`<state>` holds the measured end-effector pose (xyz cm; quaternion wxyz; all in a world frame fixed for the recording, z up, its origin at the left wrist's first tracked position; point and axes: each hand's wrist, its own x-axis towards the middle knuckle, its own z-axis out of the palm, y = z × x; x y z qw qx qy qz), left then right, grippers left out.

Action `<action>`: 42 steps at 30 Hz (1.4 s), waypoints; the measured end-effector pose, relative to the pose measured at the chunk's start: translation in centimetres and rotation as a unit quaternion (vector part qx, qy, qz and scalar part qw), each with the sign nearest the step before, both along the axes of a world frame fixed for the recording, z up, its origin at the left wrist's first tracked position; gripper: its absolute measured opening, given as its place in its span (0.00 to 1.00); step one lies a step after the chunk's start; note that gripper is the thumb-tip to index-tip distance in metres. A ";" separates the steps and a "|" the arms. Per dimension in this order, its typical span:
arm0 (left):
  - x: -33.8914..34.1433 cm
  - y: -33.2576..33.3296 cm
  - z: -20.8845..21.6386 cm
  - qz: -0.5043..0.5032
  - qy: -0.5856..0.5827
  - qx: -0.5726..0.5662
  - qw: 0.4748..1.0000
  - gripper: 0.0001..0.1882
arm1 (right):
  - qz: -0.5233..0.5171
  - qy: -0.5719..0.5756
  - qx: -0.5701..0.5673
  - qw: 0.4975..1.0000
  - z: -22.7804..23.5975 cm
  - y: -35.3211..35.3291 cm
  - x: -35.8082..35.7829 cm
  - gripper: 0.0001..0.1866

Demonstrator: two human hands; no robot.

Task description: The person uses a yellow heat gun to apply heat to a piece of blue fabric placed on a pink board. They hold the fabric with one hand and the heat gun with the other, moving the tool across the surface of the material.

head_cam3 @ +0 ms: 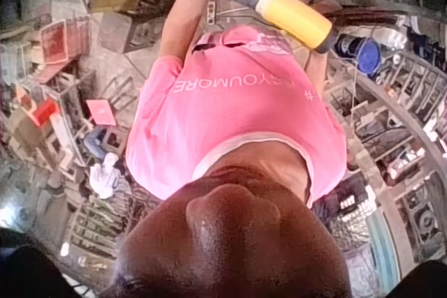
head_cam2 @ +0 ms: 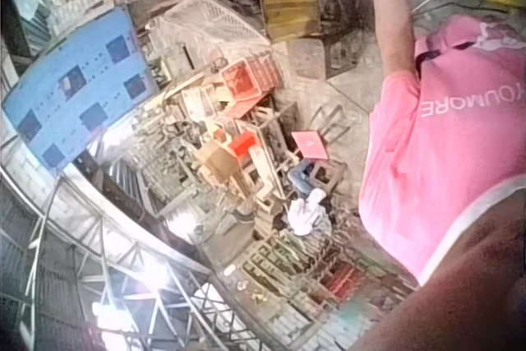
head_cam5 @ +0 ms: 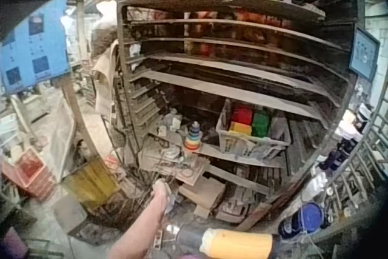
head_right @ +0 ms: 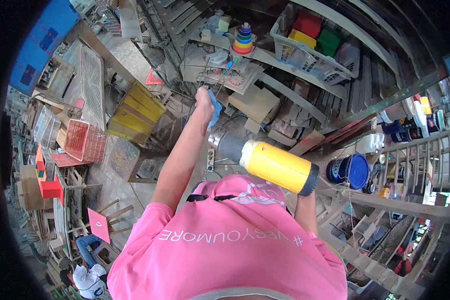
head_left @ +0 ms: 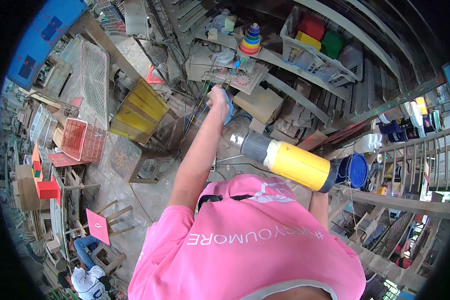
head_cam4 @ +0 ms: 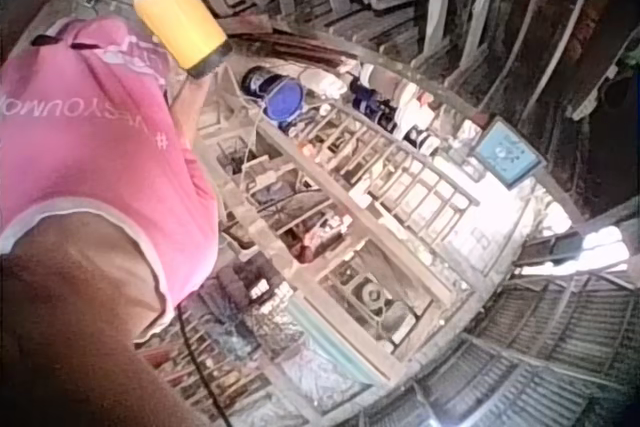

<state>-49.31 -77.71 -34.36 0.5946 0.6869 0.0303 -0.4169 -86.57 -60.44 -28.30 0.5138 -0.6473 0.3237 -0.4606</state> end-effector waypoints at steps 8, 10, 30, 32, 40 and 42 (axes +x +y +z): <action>2.6 -2.0 -3.9 0.022 0.038 -0.052 0.998 0.34 | 0.121 -0.137 0.104 0.978 2.0 -0.5 3.2 0.21; 3.8 -2.5 -4.4 0.050 0.046 -0.052 0.996 0.35 | 0.181 -0.107 0.077 0.975 2.3 -1.0 4.9 0.19; 0.3 -0.7 -2.0 0.006 0.023 0.005 1.000 0.41 | 0.292 0.071 -0.128 0.945 1.7 -2.2 5.0 0.17; 1.5 -1.2 -3.3 0.009 0.040 -0.014 0.999 0.41 | 0.248 0.068 -0.155 0.954 0.4 -1.9 4.8 0.18; 2.0 -0.8 -3.5 0.048 -0.002 0.047 0.998 0.38 | 0.153 -0.023 -0.049 0.987 2.2 -0.7 4.9 0.17; -1.1 -0.2 -2.1 0.010 0.000 0.035 0.999 0.37 | 0.097 -0.020 -0.025 0.995 1.9 -0.2 2.8 0.17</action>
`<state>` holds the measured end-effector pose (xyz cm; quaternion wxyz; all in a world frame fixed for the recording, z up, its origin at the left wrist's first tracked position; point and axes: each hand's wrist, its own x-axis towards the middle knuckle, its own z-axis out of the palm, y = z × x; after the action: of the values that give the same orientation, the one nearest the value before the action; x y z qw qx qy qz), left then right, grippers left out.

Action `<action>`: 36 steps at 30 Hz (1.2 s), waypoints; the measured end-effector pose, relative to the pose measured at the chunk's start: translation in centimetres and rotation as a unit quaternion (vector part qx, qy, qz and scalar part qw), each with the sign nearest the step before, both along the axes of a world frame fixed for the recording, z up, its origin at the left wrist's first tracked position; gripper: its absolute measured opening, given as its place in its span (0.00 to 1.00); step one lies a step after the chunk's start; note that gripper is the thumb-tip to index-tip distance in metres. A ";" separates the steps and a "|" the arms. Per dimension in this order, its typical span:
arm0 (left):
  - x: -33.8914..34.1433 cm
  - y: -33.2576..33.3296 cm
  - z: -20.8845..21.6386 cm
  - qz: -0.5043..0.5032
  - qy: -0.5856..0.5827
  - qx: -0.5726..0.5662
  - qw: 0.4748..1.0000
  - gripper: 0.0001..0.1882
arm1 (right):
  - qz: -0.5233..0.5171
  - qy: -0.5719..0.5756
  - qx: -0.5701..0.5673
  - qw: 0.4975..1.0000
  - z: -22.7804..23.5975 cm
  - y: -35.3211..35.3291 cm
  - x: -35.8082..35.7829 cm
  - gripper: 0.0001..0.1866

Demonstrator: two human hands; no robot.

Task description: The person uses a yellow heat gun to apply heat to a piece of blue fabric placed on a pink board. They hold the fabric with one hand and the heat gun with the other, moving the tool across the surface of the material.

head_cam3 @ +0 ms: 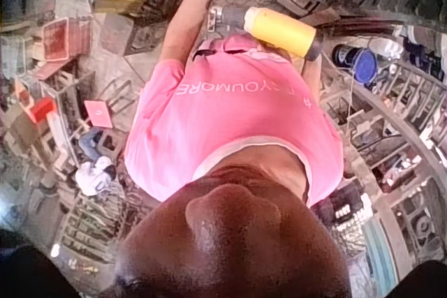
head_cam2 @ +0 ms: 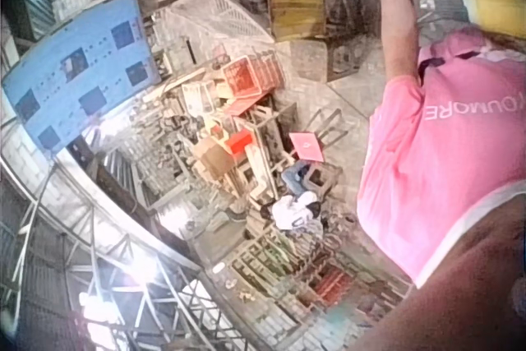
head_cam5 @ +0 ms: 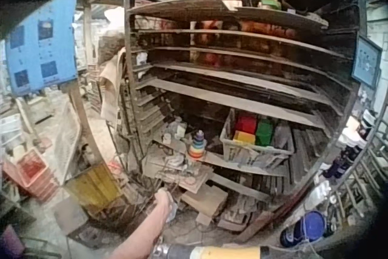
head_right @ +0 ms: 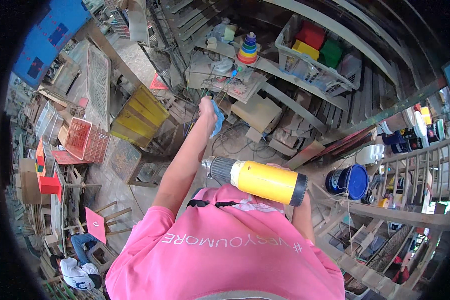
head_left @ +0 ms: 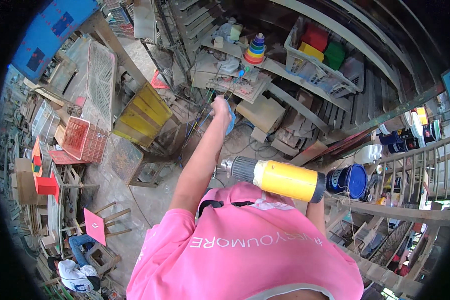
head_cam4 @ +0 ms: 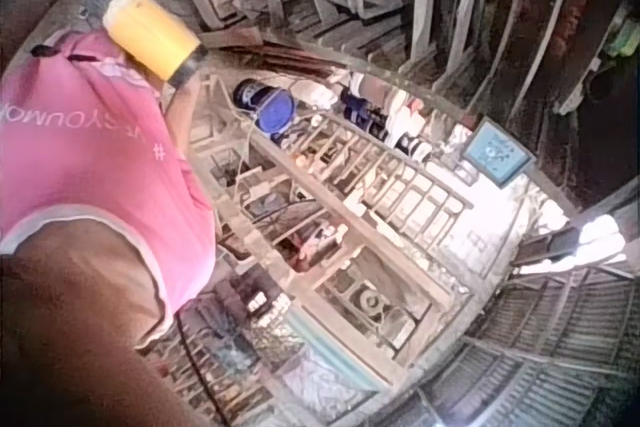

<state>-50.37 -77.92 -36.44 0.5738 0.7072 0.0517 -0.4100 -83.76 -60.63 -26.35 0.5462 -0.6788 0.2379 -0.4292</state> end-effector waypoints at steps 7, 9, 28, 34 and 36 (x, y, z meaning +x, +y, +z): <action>2.6 -0.3 -1.0 0.025 -0.004 0.005 1.000 0.34 | -0.015 -0.026 0.014 0.999 -0.3 -0.1 1.1 0.17; -0.2 0.6 1.2 -0.008 -0.007 -0.002 1.000 0.34 | -0.027 -0.009 0.015 0.999 -0.5 0.0 -0.1 0.17; 3.1 0.5 -2.1 0.012 0.001 -0.027 1.000 0.37 | 0.241 0.103 -0.120 0.958 -2.0 -2.8 2.0 0.18; 6.9 -0.7 -5.4 0.017 0.047 -0.113 0.992 0.31 | 0.121 0.014 0.240 0.963 -1.7 -0.6 2.6 0.17; 6.9 -0.7 -5.6 0.060 0.006 -0.074 0.995 0.15 | 0.086 -0.017 0.410 0.908 -1.6 0.0 2.3 0.17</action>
<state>-43.45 -78.63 -42.07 0.6481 0.6556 0.0672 -0.3815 -81.41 -60.64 -27.93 0.8153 -0.4057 0.3243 -0.2561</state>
